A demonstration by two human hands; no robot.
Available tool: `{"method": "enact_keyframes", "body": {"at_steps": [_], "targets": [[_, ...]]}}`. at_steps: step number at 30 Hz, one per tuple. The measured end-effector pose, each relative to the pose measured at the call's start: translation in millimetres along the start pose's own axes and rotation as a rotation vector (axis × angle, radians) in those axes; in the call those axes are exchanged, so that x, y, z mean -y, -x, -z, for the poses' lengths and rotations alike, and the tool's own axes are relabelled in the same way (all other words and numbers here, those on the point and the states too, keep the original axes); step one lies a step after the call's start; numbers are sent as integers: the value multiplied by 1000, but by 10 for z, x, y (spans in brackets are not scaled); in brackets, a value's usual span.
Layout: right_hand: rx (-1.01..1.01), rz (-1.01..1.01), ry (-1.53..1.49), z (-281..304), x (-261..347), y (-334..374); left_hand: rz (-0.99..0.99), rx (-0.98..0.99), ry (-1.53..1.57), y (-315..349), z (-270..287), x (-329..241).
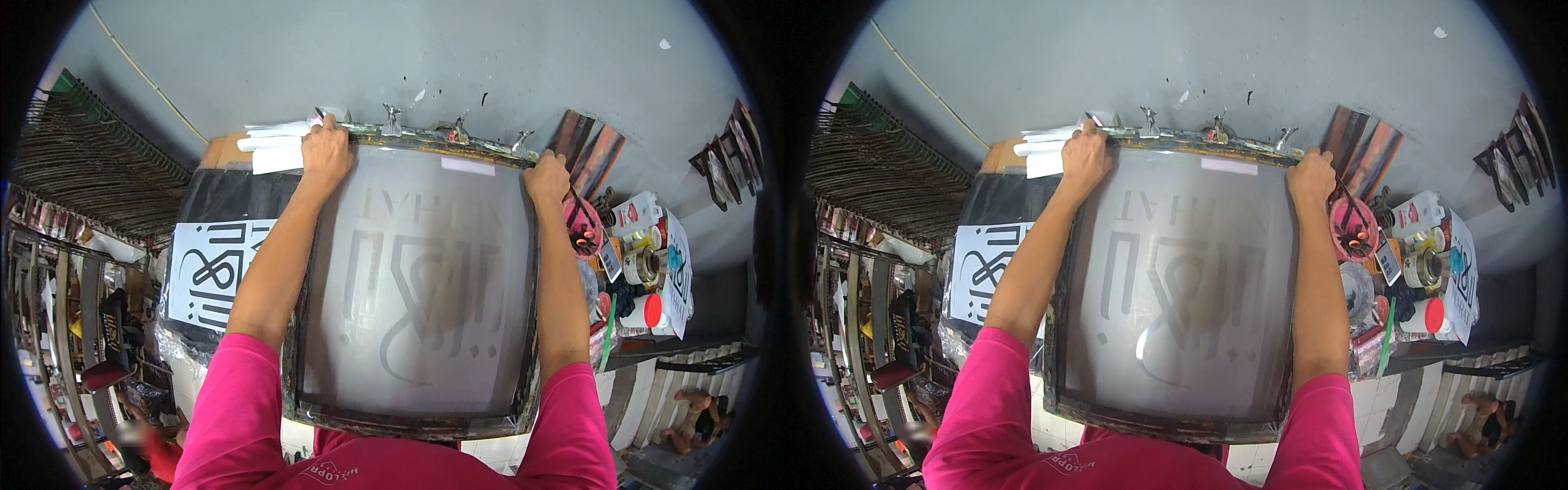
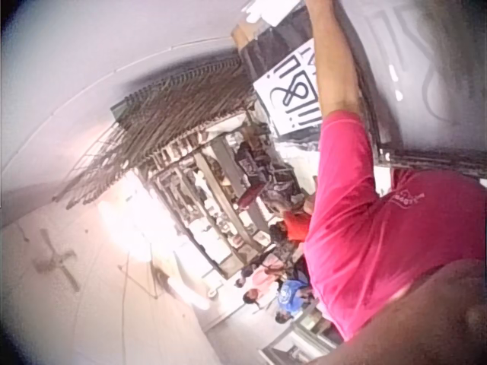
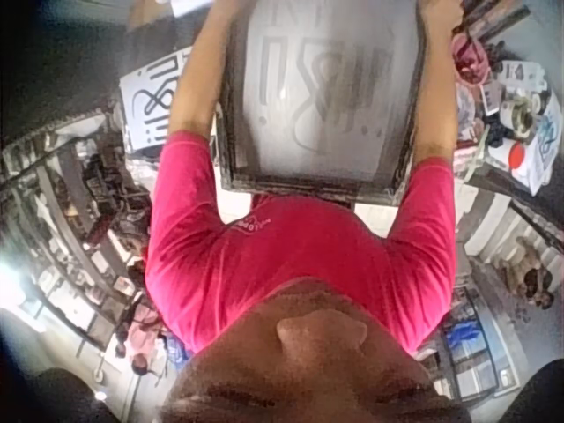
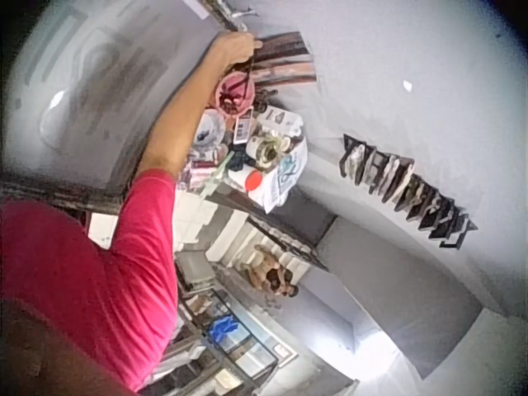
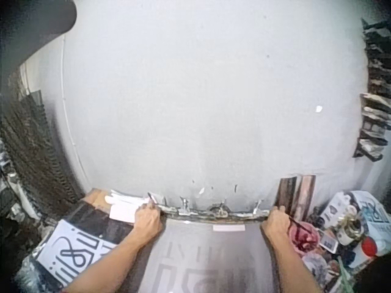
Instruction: The person applies adhesive tape to the edges of a screen printing frame using a roll of tape and scissors.
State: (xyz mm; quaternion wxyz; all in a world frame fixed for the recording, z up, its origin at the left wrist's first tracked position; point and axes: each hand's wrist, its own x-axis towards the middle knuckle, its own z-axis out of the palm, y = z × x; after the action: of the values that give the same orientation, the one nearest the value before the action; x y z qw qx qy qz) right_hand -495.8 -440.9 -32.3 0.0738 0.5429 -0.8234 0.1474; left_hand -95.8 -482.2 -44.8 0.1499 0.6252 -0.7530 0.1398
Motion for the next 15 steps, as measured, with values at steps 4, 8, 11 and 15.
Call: {"method": "enact_keyframes", "body": {"at_steps": [4,8,11,15], "targets": [[-79,52,-55,17,25,129,-13,-89,95,102,70,-35],[-95,439,-324,-152,473,533,-108,-30,479,399,180,-512],[209,575,-367,-227,1258,858,-95,-13,782,502,-18,-837],[257,460,-250,-268,1413,870,85,92,807,426,-22,-979]]}}
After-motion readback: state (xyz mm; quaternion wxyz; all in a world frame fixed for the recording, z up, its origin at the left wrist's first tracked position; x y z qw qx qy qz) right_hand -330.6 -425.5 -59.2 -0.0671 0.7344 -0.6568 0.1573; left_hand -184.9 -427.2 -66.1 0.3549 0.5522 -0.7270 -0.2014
